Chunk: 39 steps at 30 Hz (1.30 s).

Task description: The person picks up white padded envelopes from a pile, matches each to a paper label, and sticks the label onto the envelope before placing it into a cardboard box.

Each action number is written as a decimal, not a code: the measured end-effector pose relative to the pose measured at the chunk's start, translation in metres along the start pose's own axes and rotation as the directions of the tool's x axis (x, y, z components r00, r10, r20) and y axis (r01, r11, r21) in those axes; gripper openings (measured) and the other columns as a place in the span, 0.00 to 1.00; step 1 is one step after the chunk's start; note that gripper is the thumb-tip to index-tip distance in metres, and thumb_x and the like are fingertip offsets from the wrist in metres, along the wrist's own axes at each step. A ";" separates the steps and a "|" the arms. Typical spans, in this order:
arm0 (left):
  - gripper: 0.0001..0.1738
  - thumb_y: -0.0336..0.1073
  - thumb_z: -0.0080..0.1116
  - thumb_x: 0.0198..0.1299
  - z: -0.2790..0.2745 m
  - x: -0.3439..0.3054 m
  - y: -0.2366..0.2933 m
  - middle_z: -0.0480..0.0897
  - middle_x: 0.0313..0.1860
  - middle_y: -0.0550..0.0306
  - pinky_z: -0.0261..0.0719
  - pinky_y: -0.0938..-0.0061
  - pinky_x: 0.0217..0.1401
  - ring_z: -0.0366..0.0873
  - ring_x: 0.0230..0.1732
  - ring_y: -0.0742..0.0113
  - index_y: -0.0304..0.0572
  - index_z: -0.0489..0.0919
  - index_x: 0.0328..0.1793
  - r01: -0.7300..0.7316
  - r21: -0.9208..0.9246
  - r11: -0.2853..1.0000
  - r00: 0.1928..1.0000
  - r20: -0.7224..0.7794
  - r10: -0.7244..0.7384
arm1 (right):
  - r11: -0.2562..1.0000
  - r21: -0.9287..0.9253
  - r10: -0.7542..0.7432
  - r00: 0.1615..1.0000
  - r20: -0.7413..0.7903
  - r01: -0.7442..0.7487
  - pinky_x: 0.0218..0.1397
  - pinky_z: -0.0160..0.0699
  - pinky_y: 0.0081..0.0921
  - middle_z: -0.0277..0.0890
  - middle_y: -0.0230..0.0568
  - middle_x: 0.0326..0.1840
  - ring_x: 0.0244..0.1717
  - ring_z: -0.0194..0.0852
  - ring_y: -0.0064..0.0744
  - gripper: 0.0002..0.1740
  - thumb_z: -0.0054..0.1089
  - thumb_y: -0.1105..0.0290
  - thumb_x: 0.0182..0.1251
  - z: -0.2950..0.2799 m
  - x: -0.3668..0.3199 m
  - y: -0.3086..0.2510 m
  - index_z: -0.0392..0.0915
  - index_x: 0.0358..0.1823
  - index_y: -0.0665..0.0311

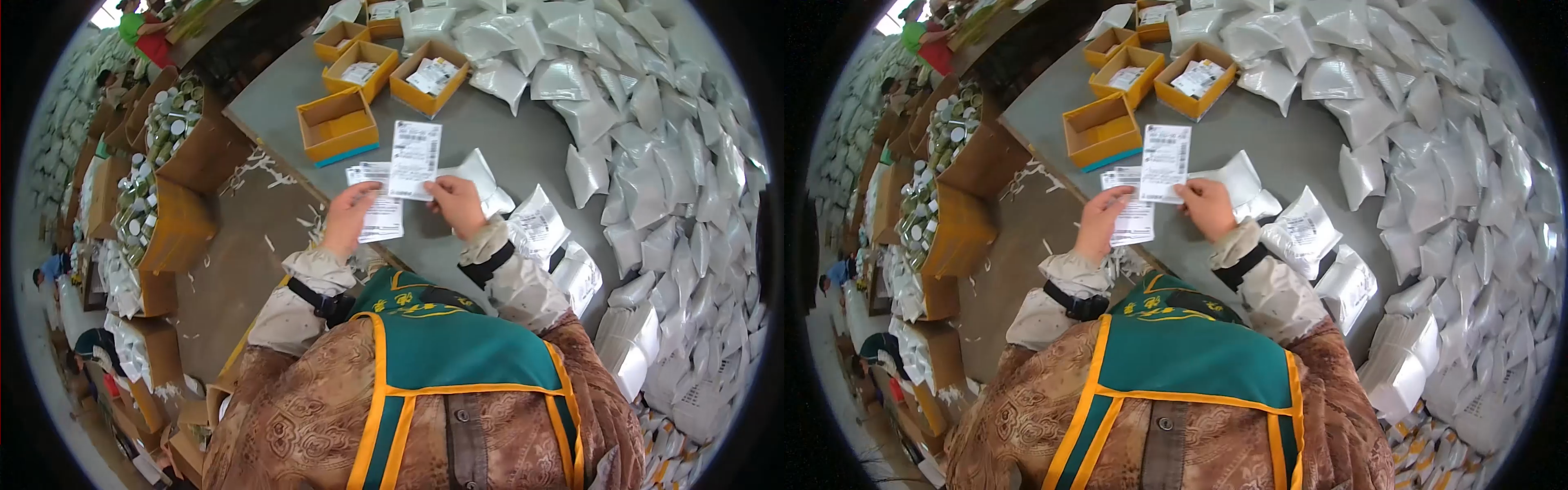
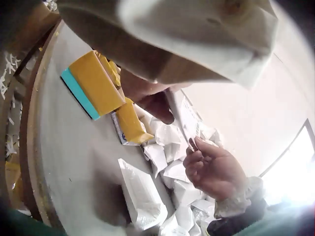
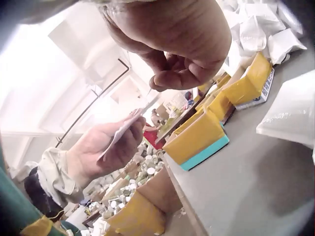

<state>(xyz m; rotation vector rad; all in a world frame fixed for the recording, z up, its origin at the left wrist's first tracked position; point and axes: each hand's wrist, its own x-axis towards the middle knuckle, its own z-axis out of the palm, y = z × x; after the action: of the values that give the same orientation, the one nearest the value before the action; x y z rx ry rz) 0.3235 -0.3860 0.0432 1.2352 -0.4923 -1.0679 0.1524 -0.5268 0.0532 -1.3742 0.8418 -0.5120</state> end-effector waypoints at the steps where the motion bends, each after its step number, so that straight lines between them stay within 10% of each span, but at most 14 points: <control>1: 0.11 0.29 0.56 0.64 0.004 -0.001 -0.006 0.82 0.41 0.57 0.78 0.80 0.41 0.79 0.38 0.75 0.35 0.79 0.51 0.044 -0.021 0.999 0.999 0.003 -0.044 | 1.000 0.020 0.003 1.000 0.001 -0.003 0.26 0.69 0.17 0.77 0.34 0.23 0.22 0.71 0.18 0.12 0.59 0.68 0.65 -0.003 -0.004 -0.005 0.81 0.35 0.73; 23: 0.11 0.29 0.59 0.62 0.026 -0.003 -0.009 0.82 0.38 0.55 0.80 0.80 0.40 0.80 0.37 0.74 0.30 0.79 0.48 0.130 0.032 0.991 0.990 0.046 -0.132 | 0.996 -0.030 0.086 0.996 0.008 -0.086 0.31 0.72 0.23 0.77 0.36 0.26 0.27 0.74 0.25 0.12 0.65 0.67 0.60 -0.021 0.002 0.009 0.81 0.35 0.72; 26: 0.10 0.29 0.59 0.62 0.027 -0.001 -0.011 0.82 0.38 0.56 0.79 0.80 0.39 0.79 0.36 0.74 0.30 0.80 0.47 0.134 0.042 0.990 0.990 0.045 -0.136 | 0.575 -0.650 -0.709 0.699 -0.094 0.496 0.38 0.74 0.31 0.78 0.41 0.29 0.34 0.75 0.39 0.12 0.70 0.67 0.52 -0.015 -0.003 0.003 0.81 0.33 0.68; 32: 0.10 0.30 0.59 0.62 0.034 0.002 -0.008 0.83 0.37 0.57 0.77 0.81 0.38 0.78 0.36 0.75 0.30 0.81 0.45 0.105 0.190 0.976 0.985 0.113 -0.128 | 0.645 -0.455 -0.572 0.783 0.244 0.614 0.42 0.74 0.33 0.78 0.43 0.31 0.37 0.75 0.43 0.12 0.72 0.66 0.50 -0.004 -0.011 -0.007 0.82 0.32 0.66; 39: 0.09 0.29 0.61 0.60 0.032 0.004 -0.016 0.83 0.36 0.59 0.76 0.81 0.41 0.78 0.37 0.77 0.31 0.82 0.43 0.034 0.408 0.912 0.978 0.174 -0.114 | 0.974 -0.124 -0.150 0.948 0.281 0.191 0.41 0.76 0.24 0.80 0.40 0.35 0.37 0.77 0.28 0.09 0.63 0.70 0.60 -0.019 -0.001 0.023 0.81 0.37 0.69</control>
<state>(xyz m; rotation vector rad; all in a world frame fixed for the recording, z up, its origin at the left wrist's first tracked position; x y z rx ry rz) 0.2938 -0.4055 0.0374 1.5278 -0.8550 -1.1962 0.1332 -0.5348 0.0313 -1.6234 0.5487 -0.3870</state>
